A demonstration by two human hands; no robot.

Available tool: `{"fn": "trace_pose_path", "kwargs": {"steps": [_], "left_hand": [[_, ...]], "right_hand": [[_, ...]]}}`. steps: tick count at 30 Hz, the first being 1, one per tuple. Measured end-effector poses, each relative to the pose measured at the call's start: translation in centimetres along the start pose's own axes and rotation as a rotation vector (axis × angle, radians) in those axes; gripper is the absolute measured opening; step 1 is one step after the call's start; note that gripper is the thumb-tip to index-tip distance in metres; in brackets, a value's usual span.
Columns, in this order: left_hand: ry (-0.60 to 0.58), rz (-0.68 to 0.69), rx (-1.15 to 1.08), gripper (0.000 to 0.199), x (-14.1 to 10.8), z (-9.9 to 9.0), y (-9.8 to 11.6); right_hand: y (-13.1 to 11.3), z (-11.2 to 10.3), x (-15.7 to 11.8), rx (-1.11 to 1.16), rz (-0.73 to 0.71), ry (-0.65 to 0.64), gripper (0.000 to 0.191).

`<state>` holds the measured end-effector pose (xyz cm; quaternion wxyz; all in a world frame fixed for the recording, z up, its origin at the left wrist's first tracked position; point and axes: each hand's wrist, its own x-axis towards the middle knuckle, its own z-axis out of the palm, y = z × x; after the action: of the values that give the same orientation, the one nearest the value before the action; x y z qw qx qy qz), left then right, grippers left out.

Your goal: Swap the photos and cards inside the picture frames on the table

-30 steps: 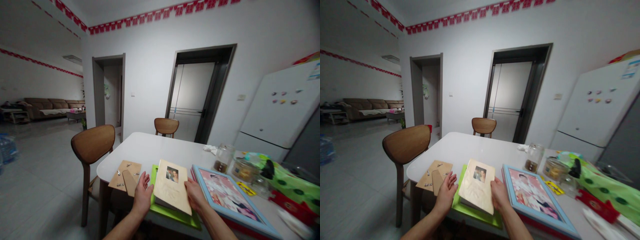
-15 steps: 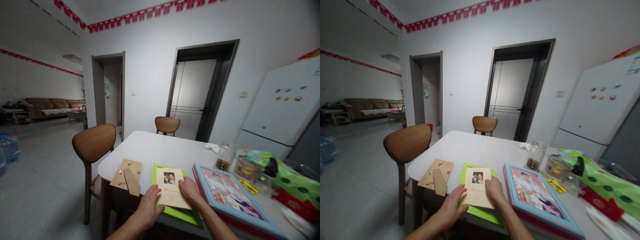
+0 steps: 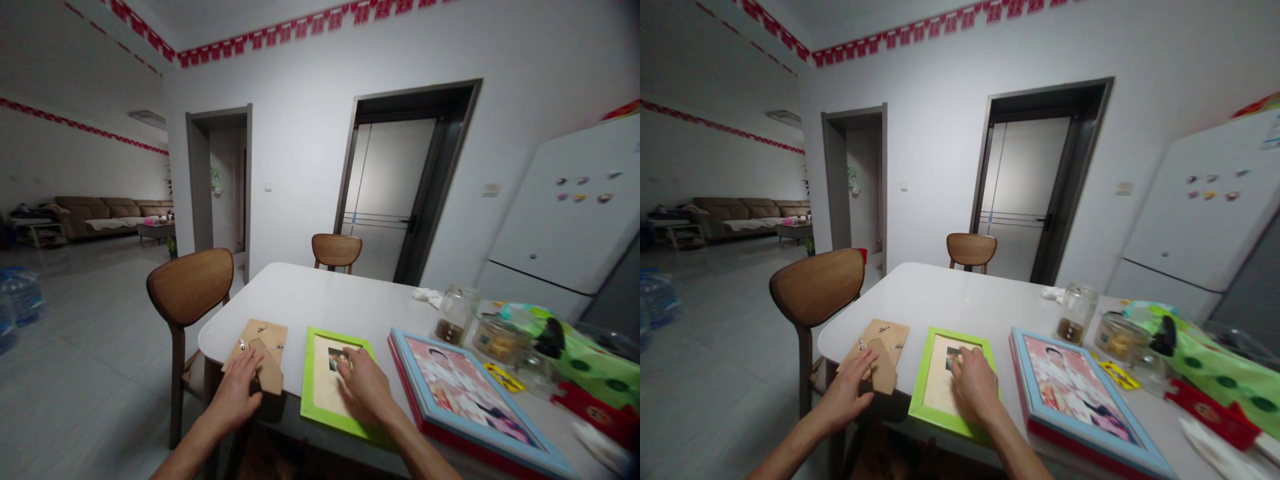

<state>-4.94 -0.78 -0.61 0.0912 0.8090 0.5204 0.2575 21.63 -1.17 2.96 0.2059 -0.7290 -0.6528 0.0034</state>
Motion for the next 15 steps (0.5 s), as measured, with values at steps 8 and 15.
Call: {"fn": "trace_pose_path", "kwargs": {"steps": [8,15], "left_hand": [[0.024,-0.159,0.162,0.046,0.9,-0.1,-2.7],[0.068,-0.125,0.125,0.040,1.3,-1.2,-0.4]], "right_hand": [[-10.1,3.9,-1.5,0.147,-0.345,-0.067,0.038],[-10.7,3.4,-1.0,0.234,-0.299,-0.035,0.045]]}}
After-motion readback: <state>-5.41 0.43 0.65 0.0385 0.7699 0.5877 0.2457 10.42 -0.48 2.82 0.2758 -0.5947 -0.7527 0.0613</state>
